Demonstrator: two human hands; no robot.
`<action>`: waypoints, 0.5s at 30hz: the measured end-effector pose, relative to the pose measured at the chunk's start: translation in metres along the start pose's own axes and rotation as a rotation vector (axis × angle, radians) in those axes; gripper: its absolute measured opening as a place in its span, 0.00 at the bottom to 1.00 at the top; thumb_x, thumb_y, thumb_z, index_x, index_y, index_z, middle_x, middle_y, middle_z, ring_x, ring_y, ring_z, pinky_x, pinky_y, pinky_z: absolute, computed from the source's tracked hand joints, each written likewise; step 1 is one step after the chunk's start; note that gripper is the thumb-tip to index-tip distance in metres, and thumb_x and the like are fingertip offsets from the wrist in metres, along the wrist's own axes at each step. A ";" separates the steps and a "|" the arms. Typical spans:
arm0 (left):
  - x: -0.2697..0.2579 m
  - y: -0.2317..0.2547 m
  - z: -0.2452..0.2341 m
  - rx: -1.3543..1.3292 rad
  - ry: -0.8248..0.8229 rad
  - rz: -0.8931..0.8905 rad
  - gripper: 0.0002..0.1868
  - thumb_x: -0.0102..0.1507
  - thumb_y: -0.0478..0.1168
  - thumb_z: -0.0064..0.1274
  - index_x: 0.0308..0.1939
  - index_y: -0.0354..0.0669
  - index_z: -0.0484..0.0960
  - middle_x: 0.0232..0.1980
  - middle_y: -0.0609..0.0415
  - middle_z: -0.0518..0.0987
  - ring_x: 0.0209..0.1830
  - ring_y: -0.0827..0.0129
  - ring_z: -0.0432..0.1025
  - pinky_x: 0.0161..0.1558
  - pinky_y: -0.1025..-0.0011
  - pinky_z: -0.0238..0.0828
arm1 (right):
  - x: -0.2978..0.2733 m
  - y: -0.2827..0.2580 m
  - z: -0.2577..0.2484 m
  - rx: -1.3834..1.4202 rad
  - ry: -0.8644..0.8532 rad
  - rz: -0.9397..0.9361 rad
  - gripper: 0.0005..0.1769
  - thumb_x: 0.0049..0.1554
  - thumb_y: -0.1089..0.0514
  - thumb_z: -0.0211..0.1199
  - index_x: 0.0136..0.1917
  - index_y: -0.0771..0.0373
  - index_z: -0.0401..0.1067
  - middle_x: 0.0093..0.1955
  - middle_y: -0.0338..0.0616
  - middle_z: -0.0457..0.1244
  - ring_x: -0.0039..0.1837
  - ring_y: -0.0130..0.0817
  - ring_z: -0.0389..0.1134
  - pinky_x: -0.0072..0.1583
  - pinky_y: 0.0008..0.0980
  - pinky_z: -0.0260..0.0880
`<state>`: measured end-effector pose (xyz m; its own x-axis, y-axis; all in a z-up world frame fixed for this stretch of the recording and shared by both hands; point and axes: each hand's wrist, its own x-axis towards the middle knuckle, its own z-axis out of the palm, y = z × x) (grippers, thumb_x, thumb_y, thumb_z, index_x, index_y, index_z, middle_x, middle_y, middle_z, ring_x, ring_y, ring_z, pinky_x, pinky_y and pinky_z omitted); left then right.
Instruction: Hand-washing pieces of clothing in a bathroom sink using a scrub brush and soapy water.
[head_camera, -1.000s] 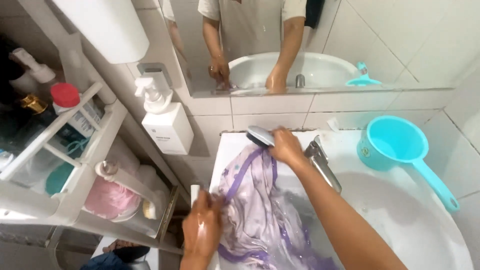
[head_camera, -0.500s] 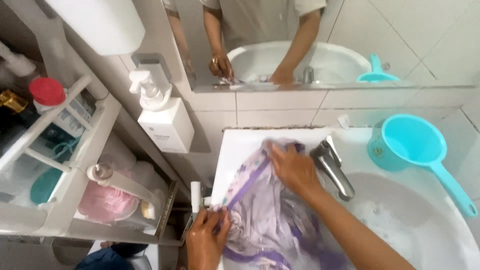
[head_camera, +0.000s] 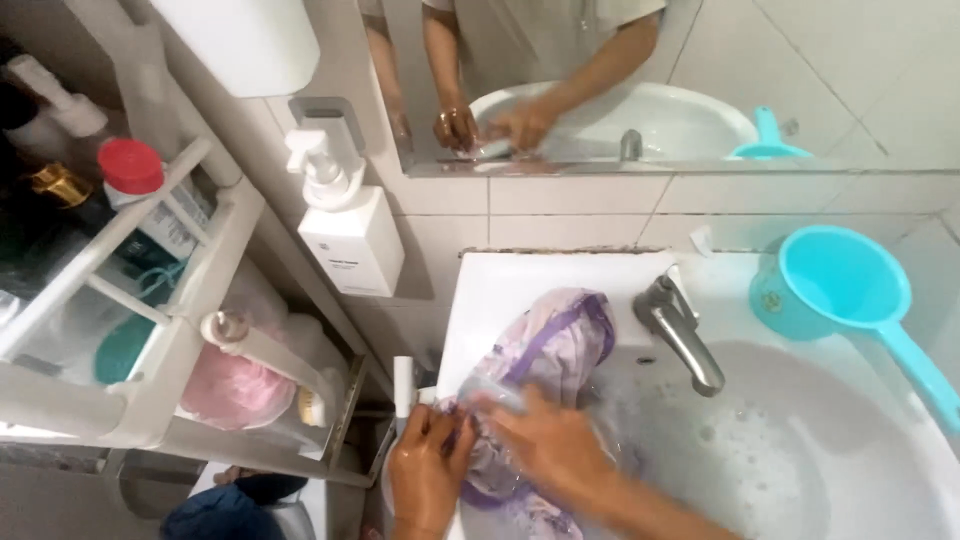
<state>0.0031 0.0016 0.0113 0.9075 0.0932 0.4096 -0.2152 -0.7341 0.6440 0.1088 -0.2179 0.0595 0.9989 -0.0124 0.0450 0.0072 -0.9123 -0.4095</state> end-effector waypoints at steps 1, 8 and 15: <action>-0.006 0.000 0.002 -0.015 0.041 0.061 0.08 0.57 0.42 0.63 0.33 0.41 0.87 0.34 0.50 0.76 0.29 0.54 0.76 0.30 0.60 0.72 | -0.002 0.003 0.002 -0.038 0.023 -0.001 0.24 0.68 0.43 0.44 0.77 0.33 0.60 0.50 0.48 0.67 0.40 0.46 0.70 0.41 0.44 0.74; 0.000 0.009 0.002 0.027 0.008 0.024 0.10 0.61 0.44 0.62 0.31 0.42 0.85 0.35 0.52 0.78 0.28 0.55 0.77 0.30 0.59 0.74 | -0.022 0.026 0.022 -0.176 0.124 -0.014 0.25 0.66 0.39 0.46 0.76 0.35 0.61 0.52 0.57 0.64 0.42 0.50 0.69 0.44 0.49 0.73; -0.029 0.027 0.012 0.036 -0.041 0.016 0.07 0.62 0.41 0.58 0.36 0.41 0.85 0.35 0.46 0.80 0.28 0.51 0.78 0.29 0.57 0.74 | -0.102 -0.001 0.086 1.256 0.008 0.629 0.36 0.54 0.43 0.72 0.63 0.71 0.66 0.41 0.50 0.62 0.34 0.38 0.60 0.32 0.31 0.65</action>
<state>-0.0244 -0.0289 0.0085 0.9183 0.0541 0.3922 -0.2173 -0.7591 0.6136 0.0105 -0.1806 -0.0236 0.8502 -0.2821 -0.4445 -0.3949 0.2166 -0.8928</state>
